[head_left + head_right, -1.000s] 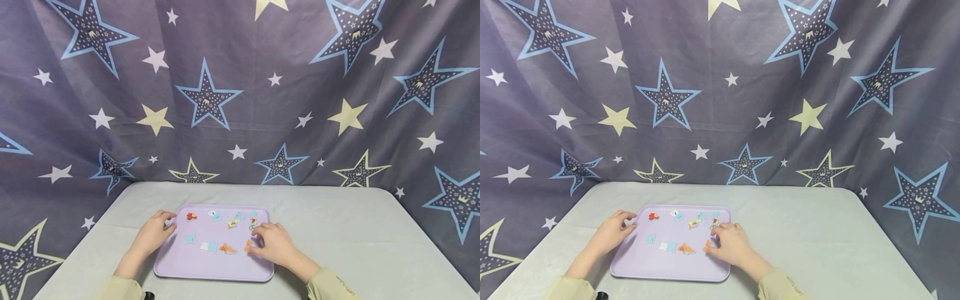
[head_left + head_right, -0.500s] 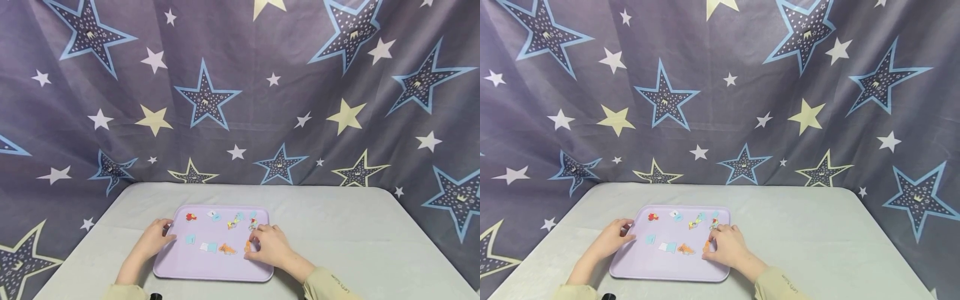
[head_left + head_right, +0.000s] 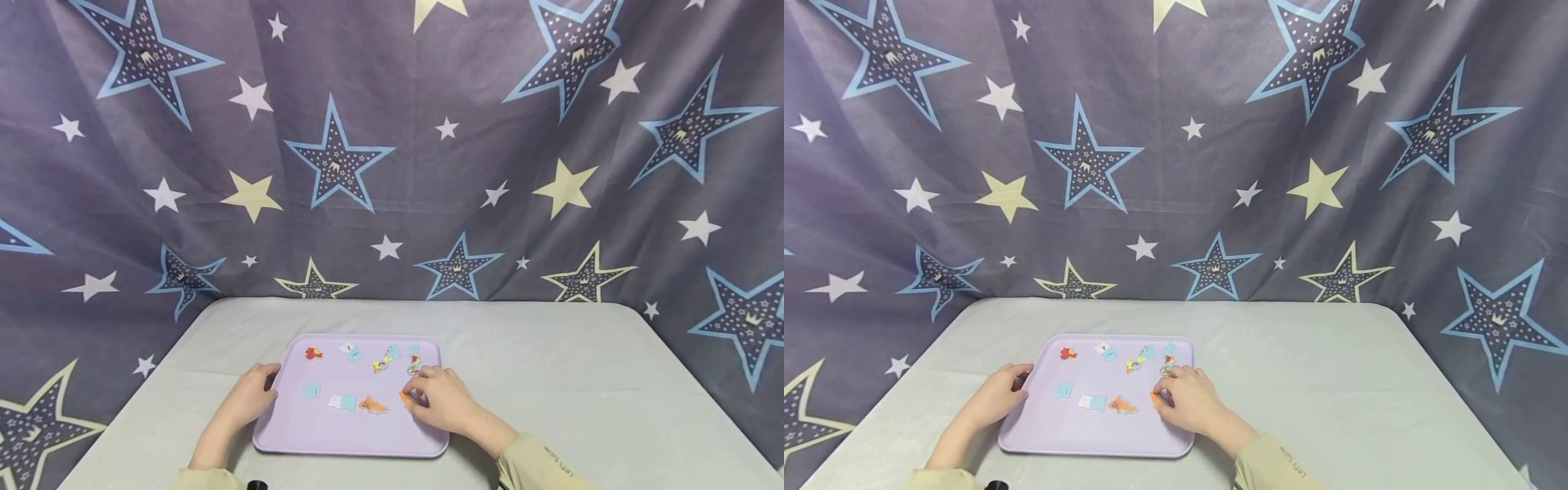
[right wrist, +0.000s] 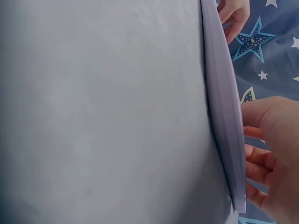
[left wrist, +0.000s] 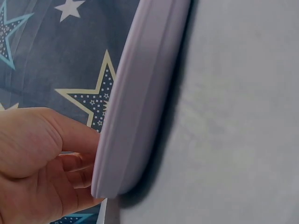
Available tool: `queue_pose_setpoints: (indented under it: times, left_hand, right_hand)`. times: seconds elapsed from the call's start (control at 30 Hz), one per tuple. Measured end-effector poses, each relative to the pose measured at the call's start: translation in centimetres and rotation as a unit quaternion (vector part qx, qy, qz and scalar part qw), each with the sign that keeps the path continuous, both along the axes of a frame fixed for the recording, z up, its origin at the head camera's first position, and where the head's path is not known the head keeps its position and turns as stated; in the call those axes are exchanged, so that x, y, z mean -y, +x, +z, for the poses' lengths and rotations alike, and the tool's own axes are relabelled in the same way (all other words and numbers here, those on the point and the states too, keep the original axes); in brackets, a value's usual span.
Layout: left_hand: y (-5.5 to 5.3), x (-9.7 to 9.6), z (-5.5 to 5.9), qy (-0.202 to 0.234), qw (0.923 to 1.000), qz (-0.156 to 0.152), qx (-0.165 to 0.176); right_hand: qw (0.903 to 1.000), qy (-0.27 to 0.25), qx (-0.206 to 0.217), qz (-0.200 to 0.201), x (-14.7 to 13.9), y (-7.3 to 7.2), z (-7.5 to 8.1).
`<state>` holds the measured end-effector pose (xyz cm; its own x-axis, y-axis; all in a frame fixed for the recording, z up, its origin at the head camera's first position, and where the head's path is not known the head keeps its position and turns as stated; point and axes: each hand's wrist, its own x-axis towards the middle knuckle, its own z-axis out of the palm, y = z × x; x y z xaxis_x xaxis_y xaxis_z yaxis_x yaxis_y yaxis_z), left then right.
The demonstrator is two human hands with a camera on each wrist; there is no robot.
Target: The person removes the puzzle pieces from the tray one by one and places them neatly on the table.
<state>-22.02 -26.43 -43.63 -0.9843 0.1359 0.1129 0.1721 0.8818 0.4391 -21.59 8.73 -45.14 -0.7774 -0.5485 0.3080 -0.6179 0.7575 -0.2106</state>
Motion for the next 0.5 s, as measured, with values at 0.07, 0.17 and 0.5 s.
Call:
queue_pose_setpoints:
  times: [0.07, 0.17, 0.5]
  left_hand:
    - [-0.04, 0.04, -0.09, -0.001, 1.0, 0.0, -0.001]
    - [-0.04, 0.03, -0.09, 0.0, 1.0, -0.001, -0.002]
    - [-0.03, 0.04, -0.16, 0.005, 1.0, -0.002, -0.001]
  right_hand:
    - [1.0, 0.003, 0.005, 0.0, -0.02, 0.0, -0.02]
    - [0.9999, 0.004, 0.011, -0.001, -0.01, -0.04, 0.03]
    - [0.9984, -0.019, 0.043, 0.031, 0.13, -0.27, 0.26]
